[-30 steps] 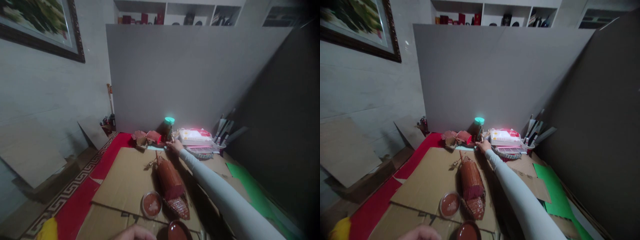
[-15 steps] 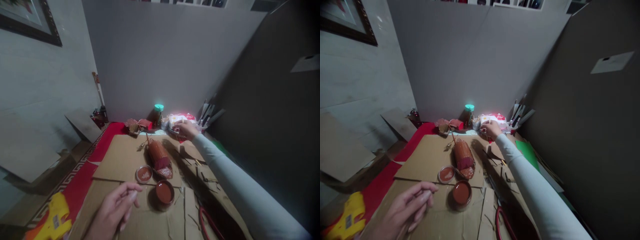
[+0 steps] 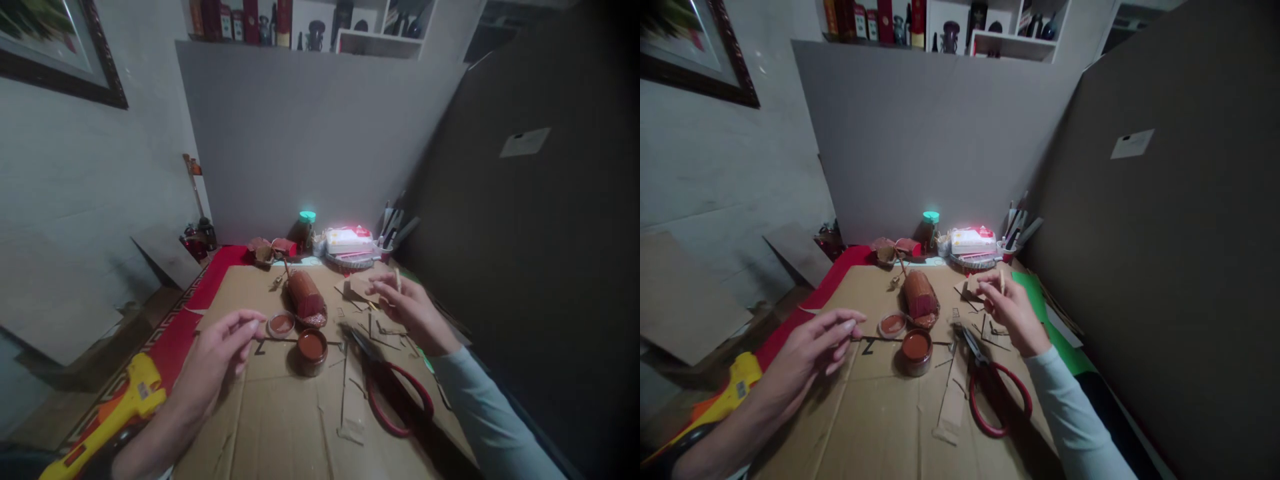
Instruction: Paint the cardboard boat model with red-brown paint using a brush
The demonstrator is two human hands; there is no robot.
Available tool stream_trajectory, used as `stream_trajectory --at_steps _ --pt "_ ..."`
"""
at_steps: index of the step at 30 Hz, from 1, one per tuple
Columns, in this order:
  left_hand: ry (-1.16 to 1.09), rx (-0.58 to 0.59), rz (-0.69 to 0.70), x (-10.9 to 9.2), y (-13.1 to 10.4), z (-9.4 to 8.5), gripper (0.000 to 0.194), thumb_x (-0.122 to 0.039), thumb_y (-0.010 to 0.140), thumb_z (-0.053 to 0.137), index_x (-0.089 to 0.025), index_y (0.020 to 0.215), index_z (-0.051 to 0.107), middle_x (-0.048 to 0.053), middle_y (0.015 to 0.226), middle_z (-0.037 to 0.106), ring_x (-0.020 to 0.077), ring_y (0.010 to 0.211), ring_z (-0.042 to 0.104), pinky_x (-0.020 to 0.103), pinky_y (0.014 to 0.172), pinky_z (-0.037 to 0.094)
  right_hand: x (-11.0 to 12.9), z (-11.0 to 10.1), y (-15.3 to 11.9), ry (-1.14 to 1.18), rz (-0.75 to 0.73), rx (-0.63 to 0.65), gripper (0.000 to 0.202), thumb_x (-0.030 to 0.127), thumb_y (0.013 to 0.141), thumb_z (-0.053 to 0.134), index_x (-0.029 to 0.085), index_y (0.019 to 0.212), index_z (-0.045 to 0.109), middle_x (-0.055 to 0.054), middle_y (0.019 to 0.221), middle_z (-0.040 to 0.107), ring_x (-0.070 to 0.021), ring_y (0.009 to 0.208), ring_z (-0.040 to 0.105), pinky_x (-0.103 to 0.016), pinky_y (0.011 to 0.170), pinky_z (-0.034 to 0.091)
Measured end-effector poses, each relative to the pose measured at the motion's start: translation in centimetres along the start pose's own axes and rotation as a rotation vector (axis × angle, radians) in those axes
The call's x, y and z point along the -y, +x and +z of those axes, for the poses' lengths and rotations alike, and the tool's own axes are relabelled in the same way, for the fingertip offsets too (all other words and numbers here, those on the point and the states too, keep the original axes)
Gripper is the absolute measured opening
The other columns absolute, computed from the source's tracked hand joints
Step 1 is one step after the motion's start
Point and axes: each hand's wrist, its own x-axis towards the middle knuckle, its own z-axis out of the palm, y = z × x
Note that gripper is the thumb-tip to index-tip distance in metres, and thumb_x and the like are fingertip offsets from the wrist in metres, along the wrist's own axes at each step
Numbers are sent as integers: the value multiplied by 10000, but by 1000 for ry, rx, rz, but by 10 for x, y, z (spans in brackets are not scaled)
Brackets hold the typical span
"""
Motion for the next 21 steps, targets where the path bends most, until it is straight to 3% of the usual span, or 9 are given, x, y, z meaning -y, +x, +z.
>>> stream_trajectory --at_steps 5,8,11,14,17,21 --pt "14 -152 176 -28 37 13 394 -432 676 718 -123 909 647 19 804 617 61 522 429 200 426 321 -27 9 -12 15 52 25 198 328 1017 615 136 1065 622 17 816 612 -51 487 470 -152 403 366" --pt "120 -209 246 -33 78 14 347 -435 707 696 -138 872 621 8 779 613 67 511 442 222 446 344 -36 12 -14 50 45 36 298 436 996 600 140 1025 625 -3 830 617 -55 488 441 -160 398 308" --pt "323 -245 287 -34 117 10 275 -421 813 668 -152 824 614 -24 689 594 89 497 464 248 477 376 -37 11 -19 83 15 34 459 609 885 606 156 954 639 -32 808 633 -70 494 409 -174 416 255" --pt "569 -206 322 -34 146 8 250 -386 883 673 -156 797 627 -20 731 617 125 644 572 301 648 498 -29 7 -26 95 -15 4 511 680 786 631 182 899 659 -50 799 640 -92 502 385 -196 425 243" --pt "773 -122 355 -36 162 10 234 -367 895 676 -154 801 649 -4 785 648 162 780 625 372 796 524 -22 4 -30 93 -26 -26 506 707 757 634 211 851 679 -54 768 632 -115 491 366 -221 410 238" --pt "922 26 388 -36 173 13 239 -379 907 660 -155 824 672 7 819 688 173 810 652 399 848 521 -23 4 -26 80 -8 -54 503 739 753 634 242 803 698 -67 737 624 -179 581 488 -232 424 325"
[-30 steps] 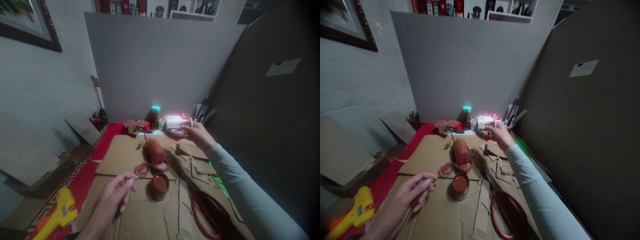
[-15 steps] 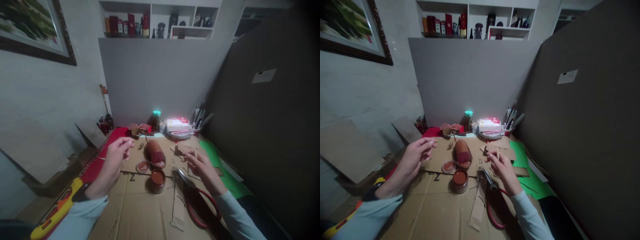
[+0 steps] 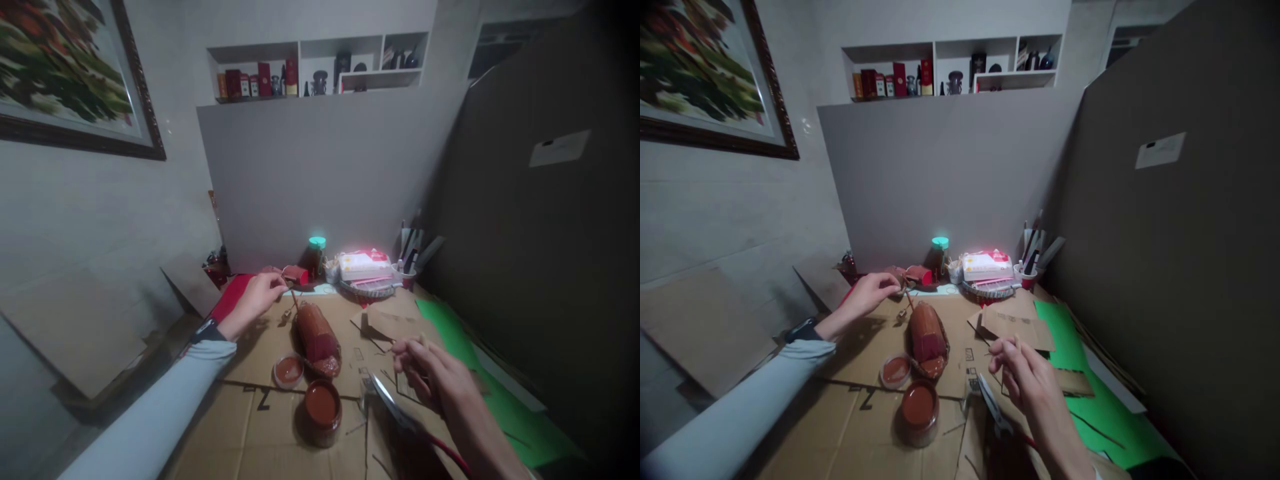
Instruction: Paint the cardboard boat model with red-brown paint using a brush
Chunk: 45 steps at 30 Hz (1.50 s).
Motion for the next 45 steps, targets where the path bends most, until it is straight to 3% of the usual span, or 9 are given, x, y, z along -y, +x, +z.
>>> stream_trajectory --at_steps 5,9,15,20,26,31,45 --pt "59 83 90 6 11 3 184 -324 924 640 -153 879 687 20 876 709 178 847 662 405 869 518 -1 0 -2 -26 18 -18 544 783 737 623 247 766 713 -114 872 666 -278 829 621 -266 499 485" --pt "92 100 133 10 20 9 128 -273 908 658 -154 873 689 22 901 711 185 886 659 413 890 513 7 2 -10 -52 61 -16 525 750 788 600 231 794 677 -84 835 643 -272 873 630 -281 662 562" --pt "109 106 149 19 25 15 81 -215 908 654 -150 871 684 20 910 710 176 875 658 406 882 523 11 4 -10 -87 58 -3 503 716 814 601 216 786 650 -37 799 600 -200 800 602 -200 659 527" --pt "76 114 153 24 25 14 60 -183 901 648 -151 873 691 11 871 708 166 827 656 376 837 522 9 2 -8 -90 46 -20 470 674 831 602 212 766 652 -48 821 602 -222 824 626 -227 668 551" --pt "45 113 156 22 27 17 81 -218 881 664 -158 833 689 -1 801 693 163 763 628 345 780 489 4 1 -6 -177 -3 -7 471 648 894 551 212 724 612 -27 761 572 -179 700 567 -213 613 514" --pt "39 104 167 22 30 19 96 -201 868 650 -159 783 664 -6 756 665 158 725 595 326 740 457 3 0 -7 -194 -19 -3 457 639 903 555 215 740 601 -20 759 556 -180 709 553 -217 624 501" --pt "74 54 260 -5 21 8 115 -223 839 612 -182 750 671 34 798 691 180 754 587 306 725 410 3 -2 -3 -229 -81 2 467 593 954 508 202 709 588 -2 721 501 -142 611 410 -213 512 372"
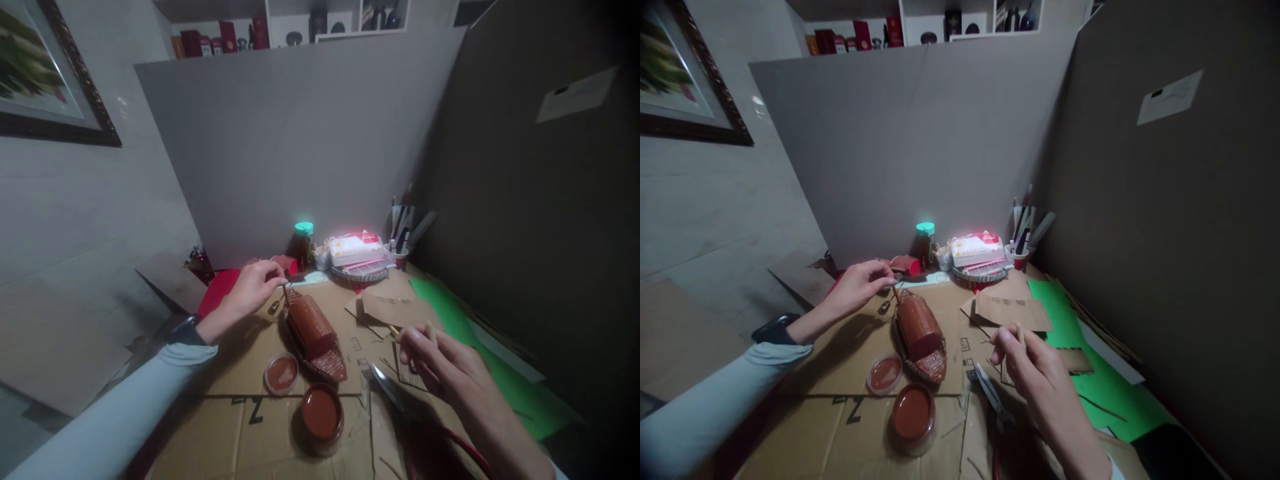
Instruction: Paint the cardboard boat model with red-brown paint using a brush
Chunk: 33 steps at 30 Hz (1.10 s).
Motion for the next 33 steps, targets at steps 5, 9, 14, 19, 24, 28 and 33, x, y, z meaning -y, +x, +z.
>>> stream_trajectory --at_steps 5,9,14,19,24,28,33 --pt "63 -24 43 -7 -1 -5 100 -220 854 609 -179 777 658 41 831 682 181 764 577 315 734 405 -1 0 -1 -13 -5 3 459 580 964 499 204 716 586 3 723 482 -140 604 400 -217 496 357" --pt "122 -26 65 -14 -1 -11 123 -228 872 588 -175 776 643 36 814 658 173 735 559 309 700 400 -1 0 0 -20 -6 6 467 594 946 509 201 706 588 -8 740 502 -142 605 398 -217 491 351" --pt "221 -20 83 -20 0 -19 131 -224 887 552 -175 796 632 38 824 650 170 740 560 304 693 406 -1 0 0 -23 6 8 487 610 949 488 197 714 594 -14 737 497 -142 591 391 -222 480 338" --pt "378 -33 75 -23 0 -26 153 -274 907 527 -188 809 608 49 861 636 194 783 569 319 704 403 2 2 2 -34 -2 2 468 600 934 519 199 711 607 -16 724 501 -150 590 398 -232 486 352" --pt "585 -58 19 -30 -3 -38 151 -258 912 482 -191 842 596 76 895 629 237 830 580 340 656 364 -1 1 1 -58 -33 0 460 591 925 537 203 684 596 -24 736 545 -169 657 486 -236 555 409" --pt "716 -84 -63 -30 -1 -54 167 -267 919 470 -180 874 605 99 925 640 263 867 599 352 659 377 -5 2 2 -70 -13 12 470 623 910 535 208 702 608 -18 726 529 -167 627 471 -234 523 411" --pt "822 -132 -178 -13 4 -78 199 -271 921 467 -162 913 634 137 972 670 290 901 627 370 699 433 -9 1 4 -115 -44 -6 510 660 888 534 212 658 613 -31 698 552 -175 604 505 -239 521 433"
